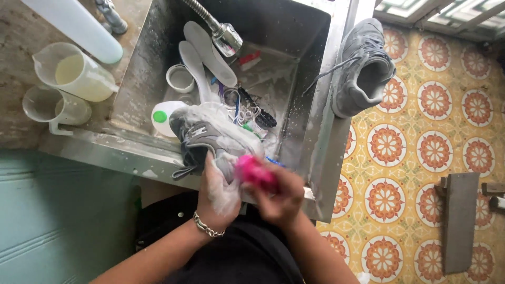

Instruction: Thoroughly scrubbing the exterior, sole, and tongue of a sneaker using brushes and cleaning solution in a sink.

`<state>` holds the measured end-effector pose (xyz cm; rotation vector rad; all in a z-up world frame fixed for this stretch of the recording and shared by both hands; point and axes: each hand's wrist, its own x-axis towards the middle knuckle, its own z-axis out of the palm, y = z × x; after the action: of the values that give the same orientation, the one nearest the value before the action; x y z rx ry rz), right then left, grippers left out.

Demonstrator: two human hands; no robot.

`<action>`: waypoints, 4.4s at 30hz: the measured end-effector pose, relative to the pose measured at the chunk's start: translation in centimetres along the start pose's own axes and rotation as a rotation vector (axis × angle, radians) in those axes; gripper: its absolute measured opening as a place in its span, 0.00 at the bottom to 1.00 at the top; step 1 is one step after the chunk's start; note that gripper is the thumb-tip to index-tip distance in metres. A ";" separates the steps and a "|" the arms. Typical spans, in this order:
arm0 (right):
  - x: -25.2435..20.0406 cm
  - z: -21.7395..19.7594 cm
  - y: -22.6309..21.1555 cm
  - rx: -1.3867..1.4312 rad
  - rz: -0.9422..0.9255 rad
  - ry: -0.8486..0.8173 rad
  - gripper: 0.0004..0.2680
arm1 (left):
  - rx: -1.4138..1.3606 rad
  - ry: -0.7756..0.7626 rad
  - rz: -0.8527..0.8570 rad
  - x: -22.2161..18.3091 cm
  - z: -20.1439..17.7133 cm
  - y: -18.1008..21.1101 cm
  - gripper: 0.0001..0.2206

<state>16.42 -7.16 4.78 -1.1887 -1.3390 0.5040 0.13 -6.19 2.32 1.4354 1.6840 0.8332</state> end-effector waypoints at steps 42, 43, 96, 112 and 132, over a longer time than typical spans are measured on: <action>-2.1 0.7 3.0 -0.007 -0.096 0.259 0.18 | -0.635 -0.047 -0.043 0.9 -0.2 3.0 0.16; -0.8 0.4 1.5 -0.089 -0.055 0.221 0.15 | -0.661 -0.025 -0.039 0.2 0.7 2.2 0.21; 11.9 -2.4 -4.6 -0.195 -0.854 0.054 0.17 | -0.004 -0.182 0.443 5.5 -6.7 11.3 0.45; 11.5 -1.5 -7.3 -0.208 -0.786 0.014 0.16 | -0.079 -0.097 0.610 6.2 -6.4 9.4 0.57; 9.6 -3.1 11.6 -0.415 -0.374 -0.206 0.19 | -0.185 -0.516 -0.136 18.3 4.6 -0.7 0.18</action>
<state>25.38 4.36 -0.19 -1.1971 -1.8584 0.0776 2.24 11.82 -3.03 1.2581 1.2598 0.4733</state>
